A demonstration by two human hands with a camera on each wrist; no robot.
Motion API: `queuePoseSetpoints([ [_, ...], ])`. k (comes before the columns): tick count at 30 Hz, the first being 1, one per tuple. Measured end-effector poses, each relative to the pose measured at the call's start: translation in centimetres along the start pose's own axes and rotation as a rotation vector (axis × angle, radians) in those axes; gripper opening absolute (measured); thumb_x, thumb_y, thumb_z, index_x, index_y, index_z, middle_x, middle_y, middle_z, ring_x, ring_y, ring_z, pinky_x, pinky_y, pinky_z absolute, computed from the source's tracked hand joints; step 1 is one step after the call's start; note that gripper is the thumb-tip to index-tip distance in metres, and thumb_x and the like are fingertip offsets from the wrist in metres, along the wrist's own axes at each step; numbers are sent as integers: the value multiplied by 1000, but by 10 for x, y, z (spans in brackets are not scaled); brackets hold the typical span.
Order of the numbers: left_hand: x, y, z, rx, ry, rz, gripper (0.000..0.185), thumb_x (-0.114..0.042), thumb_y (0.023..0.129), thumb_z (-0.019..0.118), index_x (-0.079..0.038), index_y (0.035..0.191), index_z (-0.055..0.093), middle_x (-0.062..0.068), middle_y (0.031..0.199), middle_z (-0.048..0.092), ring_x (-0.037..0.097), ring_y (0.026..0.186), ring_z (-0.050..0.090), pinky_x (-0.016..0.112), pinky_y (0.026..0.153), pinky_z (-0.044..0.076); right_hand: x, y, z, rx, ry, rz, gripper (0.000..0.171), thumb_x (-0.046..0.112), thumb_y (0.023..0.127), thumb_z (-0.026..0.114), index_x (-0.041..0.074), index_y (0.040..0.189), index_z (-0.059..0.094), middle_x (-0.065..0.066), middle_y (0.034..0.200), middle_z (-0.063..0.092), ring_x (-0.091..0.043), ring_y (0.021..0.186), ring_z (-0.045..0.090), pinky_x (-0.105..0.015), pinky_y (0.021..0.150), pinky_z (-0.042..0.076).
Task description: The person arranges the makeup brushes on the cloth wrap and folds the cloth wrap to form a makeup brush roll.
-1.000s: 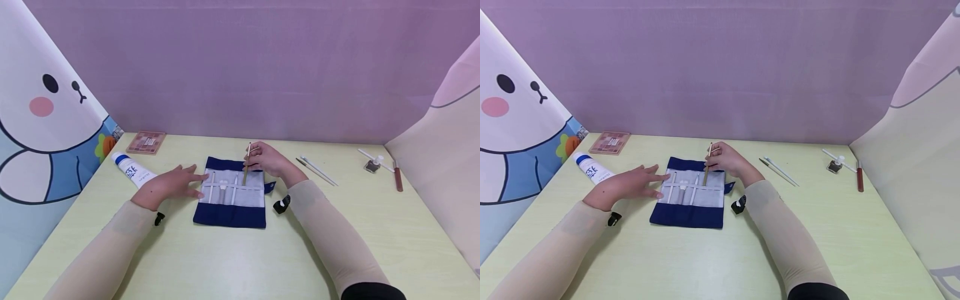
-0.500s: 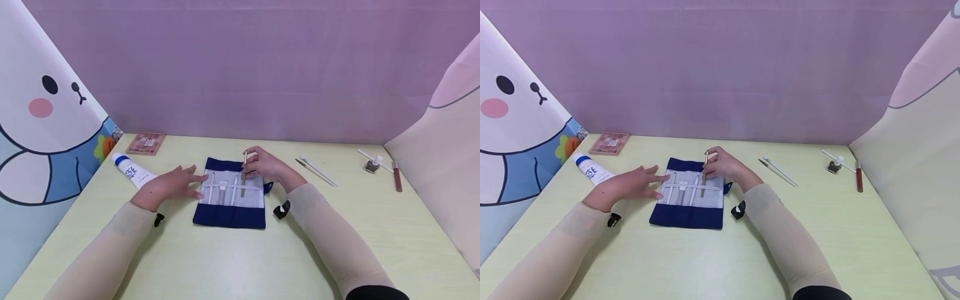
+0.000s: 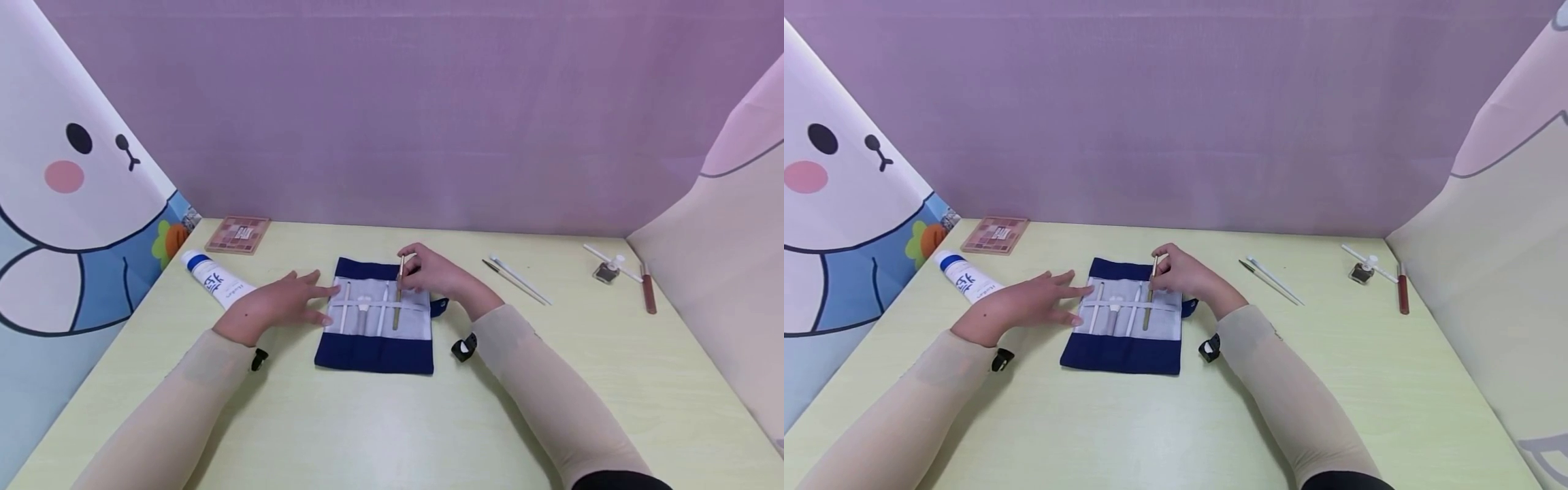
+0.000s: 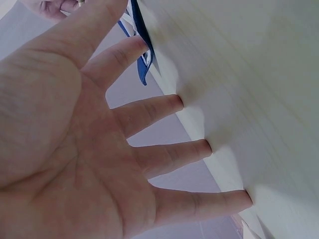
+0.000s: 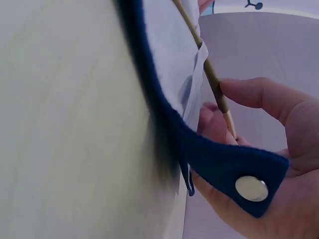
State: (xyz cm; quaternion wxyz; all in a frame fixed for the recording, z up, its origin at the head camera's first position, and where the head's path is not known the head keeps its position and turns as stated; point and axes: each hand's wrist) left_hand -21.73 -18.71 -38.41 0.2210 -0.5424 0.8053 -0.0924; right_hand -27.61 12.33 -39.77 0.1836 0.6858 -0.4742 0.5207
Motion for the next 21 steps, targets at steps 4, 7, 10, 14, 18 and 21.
queuePoseSetpoints([
  [4,0,-1,-1,2,2,1,76,-54,99,70,-30,165,41,30,176,18,71,155,17,78,122,31,-1,-2,1,10,-93,1,67,11,96,76,4,153,43,-6,110,68,-16,92,61,-28,79,52],
  [7,1,0,0,3,5,6,76,-54,99,70,-30,166,41,31,176,18,71,155,17,79,122,31,-2,-3,2,13,-164,7,59,19,99,75,5,150,48,-6,110,67,-17,95,60,-30,82,50],
  [10,2,1,1,3,4,10,76,-55,99,69,-30,166,40,30,176,17,71,155,16,78,123,30,-2,-4,4,2,-254,7,50,29,104,70,7,147,55,-6,115,67,-19,100,58,-33,86,50],
  [14,3,2,2,7,-2,4,76,-55,99,70,-31,166,40,30,177,16,70,155,15,79,123,29,0,-7,6,-17,-365,-10,40,34,107,63,10,139,66,-7,127,70,-21,111,62,-38,96,54],
  [18,3,2,1,10,0,-2,77,-55,99,70,-32,166,40,29,177,16,69,156,15,79,123,29,1,-9,9,-34,-439,-28,32,32,108,60,12,129,73,-7,129,73,-21,113,65,-39,98,56],
  [21,3,2,1,10,8,0,77,-55,100,70,-32,166,39,29,177,17,69,156,16,79,123,30,2,-10,10,-42,-474,-49,28,29,108,60,12,122,78,-7,122,74,-20,100,64,-34,86,55],
])
Point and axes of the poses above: each hand's wrist, its own y-axis towards the middle knuckle, its own z-axis out of the palm, x = y × z
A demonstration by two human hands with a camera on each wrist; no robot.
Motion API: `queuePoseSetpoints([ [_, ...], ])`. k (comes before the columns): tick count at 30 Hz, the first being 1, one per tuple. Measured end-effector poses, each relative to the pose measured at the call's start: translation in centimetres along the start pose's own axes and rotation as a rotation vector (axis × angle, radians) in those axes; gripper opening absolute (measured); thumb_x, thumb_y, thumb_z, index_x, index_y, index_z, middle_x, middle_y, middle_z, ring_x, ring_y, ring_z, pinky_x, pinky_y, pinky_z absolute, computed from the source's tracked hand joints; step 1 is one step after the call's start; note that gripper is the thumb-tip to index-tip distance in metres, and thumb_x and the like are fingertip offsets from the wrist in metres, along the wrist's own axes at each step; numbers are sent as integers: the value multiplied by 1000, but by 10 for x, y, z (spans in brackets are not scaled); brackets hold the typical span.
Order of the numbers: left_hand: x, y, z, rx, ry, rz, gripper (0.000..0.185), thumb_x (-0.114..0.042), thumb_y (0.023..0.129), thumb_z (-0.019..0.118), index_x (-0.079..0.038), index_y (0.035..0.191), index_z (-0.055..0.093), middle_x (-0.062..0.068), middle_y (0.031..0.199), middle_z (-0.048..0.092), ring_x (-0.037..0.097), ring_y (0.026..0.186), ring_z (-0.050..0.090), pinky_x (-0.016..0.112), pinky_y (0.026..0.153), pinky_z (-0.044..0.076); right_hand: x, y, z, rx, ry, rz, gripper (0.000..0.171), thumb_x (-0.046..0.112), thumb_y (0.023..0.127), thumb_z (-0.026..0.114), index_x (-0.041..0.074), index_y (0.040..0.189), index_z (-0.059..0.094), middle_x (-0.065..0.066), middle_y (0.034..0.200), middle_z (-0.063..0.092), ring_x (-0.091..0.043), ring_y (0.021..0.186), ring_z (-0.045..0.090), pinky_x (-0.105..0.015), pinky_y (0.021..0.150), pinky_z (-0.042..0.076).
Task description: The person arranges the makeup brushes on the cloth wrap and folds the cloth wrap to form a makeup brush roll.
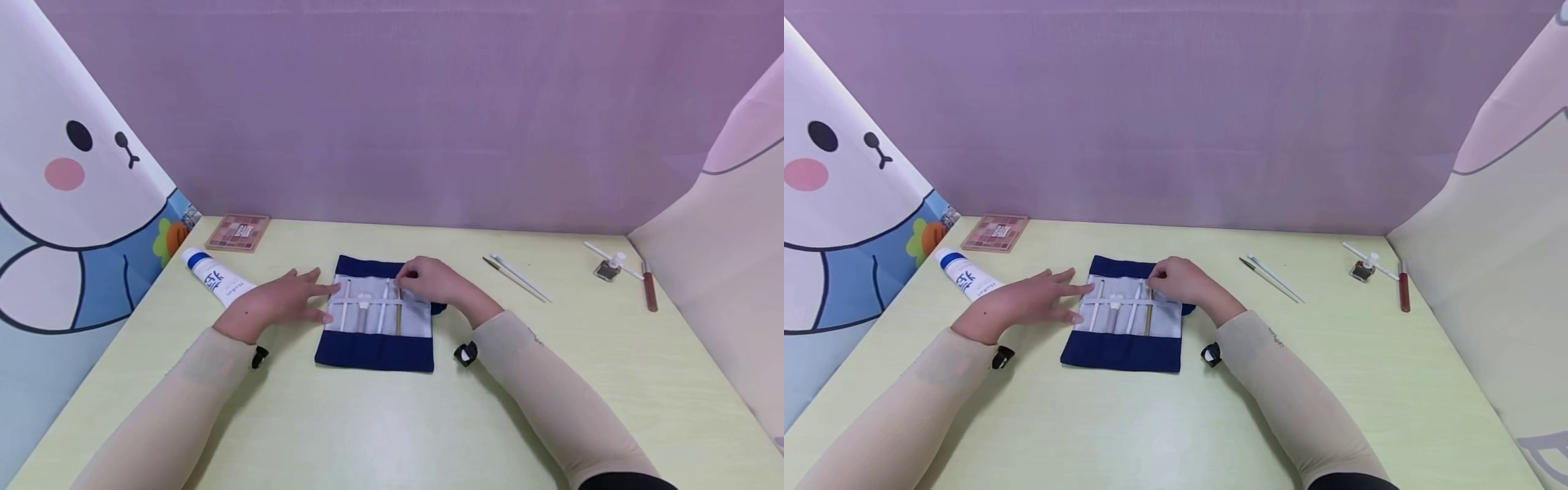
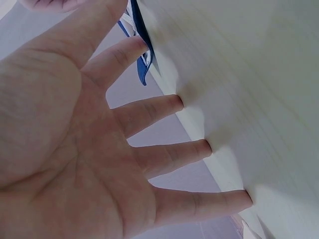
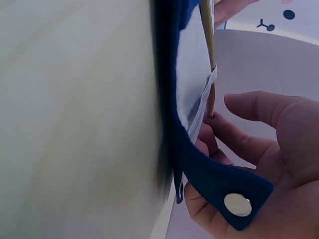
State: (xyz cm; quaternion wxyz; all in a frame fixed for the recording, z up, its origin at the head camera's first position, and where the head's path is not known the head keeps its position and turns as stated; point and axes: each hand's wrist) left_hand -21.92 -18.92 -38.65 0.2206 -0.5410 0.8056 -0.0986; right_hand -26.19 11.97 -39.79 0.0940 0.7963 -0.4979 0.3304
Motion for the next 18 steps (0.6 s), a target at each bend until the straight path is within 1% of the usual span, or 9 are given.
queuePoseSetpoints([
  [3,0,-1,-1,-1,2,10,76,-53,100,70,-30,166,39,30,176,17,70,155,16,79,122,30,1,-1,0,-4,-12,-20,26,27,108,60,13,114,81,-7,117,74,-18,88,60,-30,75,51],
  [6,0,-1,-1,-3,1,23,75,-51,101,70,-28,166,40,31,176,18,72,154,17,80,122,30,1,-2,0,-3,-9,-25,26,26,108,59,14,111,83,-7,117,74,-18,85,59,-29,71,49],
  [9,-1,-1,0,-3,-5,20,75,-50,101,70,-29,166,40,30,176,17,72,154,17,79,123,29,2,-3,-1,-1,-1,-11,27,26,109,59,14,116,81,-7,118,73,-18,89,60,-31,76,51],
  [12,-1,-1,0,-3,-5,19,75,-51,101,70,-29,166,39,31,176,17,72,154,16,80,122,29,2,-5,-3,-2,12,5,27,28,110,58,14,123,77,-6,120,73,-18,96,61,-33,84,53],
  [15,-1,-1,0,-2,-5,21,76,-51,101,70,-28,166,39,31,176,17,72,154,16,80,122,29,3,-7,-6,-11,36,15,28,30,110,57,14,126,74,-5,121,74,-20,103,63,-37,91,55],
  [18,-1,-2,-1,-3,-7,23,76,-51,101,70,-28,166,39,31,176,17,72,154,16,80,122,29,2,-10,-11,-34,64,30,28,33,110,58,15,127,72,-4,124,73,-21,108,64,-40,96,55],
])
Point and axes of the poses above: each hand's wrist, its own y-axis towards the middle knuckle, its own z-axis out of the palm, x = y × z
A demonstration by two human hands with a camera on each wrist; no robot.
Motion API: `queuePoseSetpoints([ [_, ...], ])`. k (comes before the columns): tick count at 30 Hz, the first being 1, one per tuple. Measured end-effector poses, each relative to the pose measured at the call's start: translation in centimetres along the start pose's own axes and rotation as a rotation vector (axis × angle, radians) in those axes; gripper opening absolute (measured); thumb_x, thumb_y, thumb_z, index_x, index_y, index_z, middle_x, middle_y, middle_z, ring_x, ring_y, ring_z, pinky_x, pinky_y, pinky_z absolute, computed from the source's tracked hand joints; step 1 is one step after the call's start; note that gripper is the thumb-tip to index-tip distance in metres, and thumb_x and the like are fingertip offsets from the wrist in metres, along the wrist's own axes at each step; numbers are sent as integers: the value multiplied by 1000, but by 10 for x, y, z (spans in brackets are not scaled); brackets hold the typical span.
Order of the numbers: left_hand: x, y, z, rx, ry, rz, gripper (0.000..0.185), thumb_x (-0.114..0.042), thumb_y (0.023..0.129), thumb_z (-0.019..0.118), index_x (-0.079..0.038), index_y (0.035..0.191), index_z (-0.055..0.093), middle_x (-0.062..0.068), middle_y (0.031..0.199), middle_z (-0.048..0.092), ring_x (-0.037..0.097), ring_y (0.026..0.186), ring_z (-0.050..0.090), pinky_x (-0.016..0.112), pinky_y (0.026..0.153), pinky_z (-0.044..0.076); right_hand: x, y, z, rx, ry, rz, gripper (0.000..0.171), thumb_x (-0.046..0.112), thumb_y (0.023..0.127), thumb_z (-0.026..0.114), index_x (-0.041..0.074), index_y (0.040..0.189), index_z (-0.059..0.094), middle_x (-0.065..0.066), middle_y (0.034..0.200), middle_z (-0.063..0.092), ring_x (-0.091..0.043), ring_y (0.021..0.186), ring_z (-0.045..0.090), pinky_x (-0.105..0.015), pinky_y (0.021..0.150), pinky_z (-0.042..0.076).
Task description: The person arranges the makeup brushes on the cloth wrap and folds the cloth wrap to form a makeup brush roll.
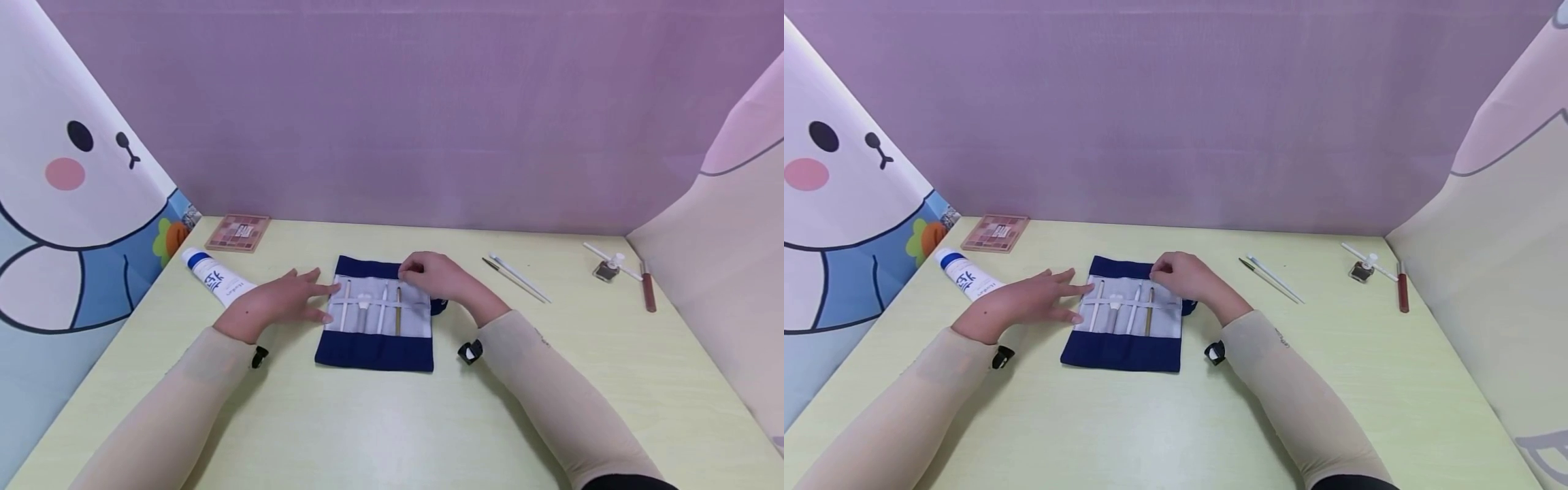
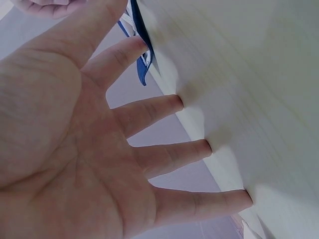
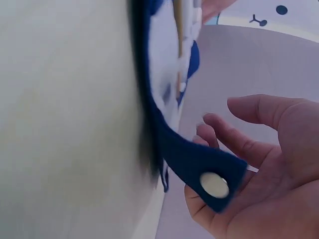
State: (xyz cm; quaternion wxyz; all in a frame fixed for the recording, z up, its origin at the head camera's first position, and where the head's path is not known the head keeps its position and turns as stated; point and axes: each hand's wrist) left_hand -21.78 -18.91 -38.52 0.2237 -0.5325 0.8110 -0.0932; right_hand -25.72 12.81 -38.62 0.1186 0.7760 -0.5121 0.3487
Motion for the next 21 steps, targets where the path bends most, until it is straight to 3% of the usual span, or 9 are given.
queuePoseSetpoints([
  [8,0,0,0,5,-11,-13,76,-52,100,70,-30,166,40,30,177,16,71,155,15,80,123,28,-7,-4,-21,-78,33,12,34,36,109,58,14,133,71,-7,127,70,-26,109,66,-42,92,56],
  [13,-1,-1,0,4,-6,-8,75,-51,100,70,-29,166,40,30,176,17,70,155,15,79,123,28,-15,-9,-36,-100,114,33,39,35,109,58,11,139,66,-10,125,68,-37,110,70,-42,90,62],
  [21,-1,-1,-1,0,4,-2,75,-51,100,70,-29,166,40,30,176,17,70,155,15,80,122,29,-29,-20,-58,-149,222,46,42,29,110,59,6,145,59,-22,136,66,-46,121,67,-51,103,61],
])
Point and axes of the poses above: each hand's wrist, its own y-axis towards the middle knuckle, its own z-axis out of the palm, x = y × z
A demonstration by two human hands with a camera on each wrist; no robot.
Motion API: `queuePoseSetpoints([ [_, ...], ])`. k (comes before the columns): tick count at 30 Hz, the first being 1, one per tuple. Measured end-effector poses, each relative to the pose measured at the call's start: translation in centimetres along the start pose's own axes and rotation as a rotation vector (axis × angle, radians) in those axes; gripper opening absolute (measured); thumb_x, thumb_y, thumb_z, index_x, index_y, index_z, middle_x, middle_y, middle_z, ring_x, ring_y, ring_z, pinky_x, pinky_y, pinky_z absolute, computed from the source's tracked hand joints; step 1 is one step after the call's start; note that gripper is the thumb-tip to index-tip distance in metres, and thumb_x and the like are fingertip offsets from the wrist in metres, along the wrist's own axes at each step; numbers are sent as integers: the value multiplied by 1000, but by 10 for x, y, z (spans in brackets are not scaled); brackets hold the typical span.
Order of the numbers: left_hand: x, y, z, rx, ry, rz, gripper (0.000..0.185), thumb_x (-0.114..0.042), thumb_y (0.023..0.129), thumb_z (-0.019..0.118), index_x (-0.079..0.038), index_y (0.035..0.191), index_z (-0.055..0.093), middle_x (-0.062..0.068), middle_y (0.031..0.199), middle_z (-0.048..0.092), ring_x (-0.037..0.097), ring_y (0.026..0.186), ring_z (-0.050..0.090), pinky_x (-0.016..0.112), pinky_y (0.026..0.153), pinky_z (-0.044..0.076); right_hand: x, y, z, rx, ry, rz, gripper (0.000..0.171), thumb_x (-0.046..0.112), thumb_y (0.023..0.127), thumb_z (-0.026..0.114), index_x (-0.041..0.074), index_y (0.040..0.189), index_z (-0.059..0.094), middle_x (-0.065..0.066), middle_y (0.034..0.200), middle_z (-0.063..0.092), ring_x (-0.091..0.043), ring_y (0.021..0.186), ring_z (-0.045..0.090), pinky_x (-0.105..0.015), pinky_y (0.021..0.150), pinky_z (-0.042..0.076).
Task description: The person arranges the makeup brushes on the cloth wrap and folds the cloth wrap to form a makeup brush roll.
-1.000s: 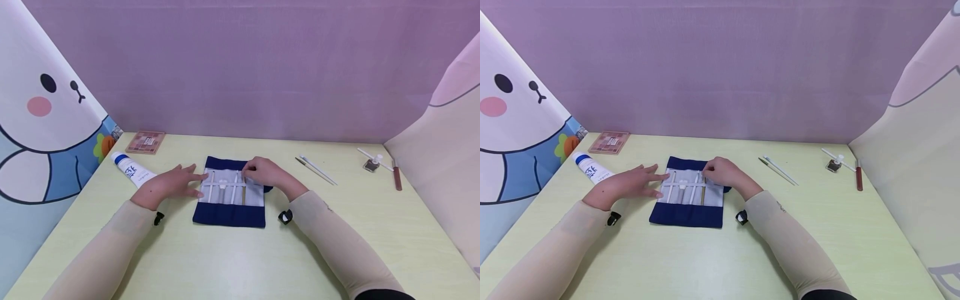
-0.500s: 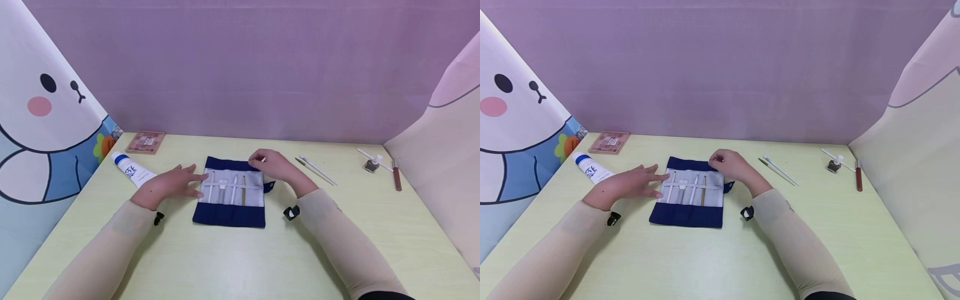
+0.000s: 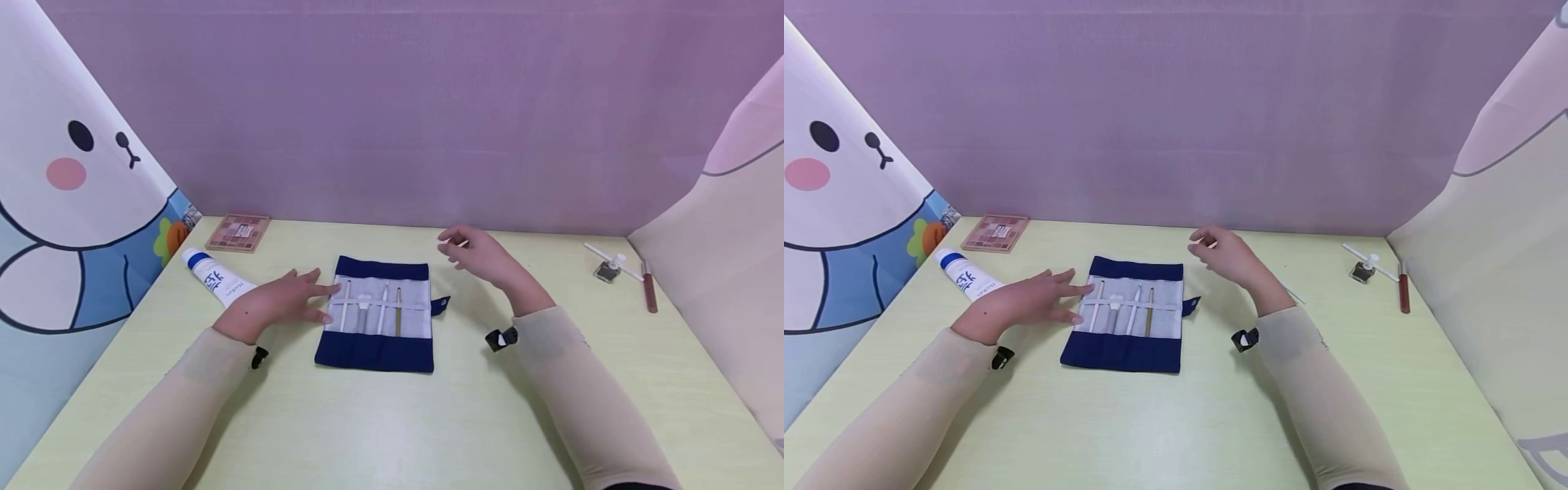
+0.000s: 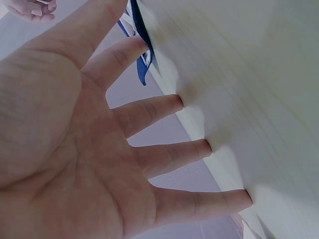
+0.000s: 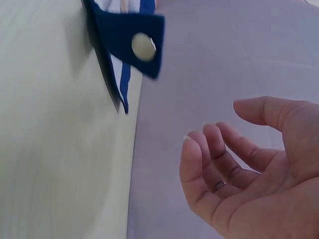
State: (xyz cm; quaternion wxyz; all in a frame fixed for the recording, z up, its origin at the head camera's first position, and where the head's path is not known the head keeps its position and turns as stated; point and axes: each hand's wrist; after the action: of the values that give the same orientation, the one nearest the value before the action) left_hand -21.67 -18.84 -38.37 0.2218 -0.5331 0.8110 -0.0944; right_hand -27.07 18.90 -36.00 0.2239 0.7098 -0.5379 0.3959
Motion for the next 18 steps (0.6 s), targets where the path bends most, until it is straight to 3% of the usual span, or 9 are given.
queuePoseSetpoints([
  [10,1,0,0,2,-18,-7,76,-51,100,70,-30,166,39,29,177,16,69,157,14,79,123,29,-26,-8,-31,-85,54,78,55,28,109,59,1,155,44,-21,143,56,-41,132,59,-55,114,54],
  [18,0,-1,1,-3,-17,-4,75,-50,101,71,-31,166,39,28,177,17,68,157,14,79,123,29,-57,-18,-47,-121,-63,123,51,28,109,54,3,153,48,-21,146,56,-38,137,53,-51,111,48],
])
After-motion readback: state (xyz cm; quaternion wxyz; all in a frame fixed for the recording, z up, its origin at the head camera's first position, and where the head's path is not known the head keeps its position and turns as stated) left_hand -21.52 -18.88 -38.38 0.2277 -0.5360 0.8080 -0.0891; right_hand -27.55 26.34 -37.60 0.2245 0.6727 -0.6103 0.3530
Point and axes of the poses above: each hand's wrist, its own y-axis towards the middle knuckle, its own z-axis out of the palm, x = y × z
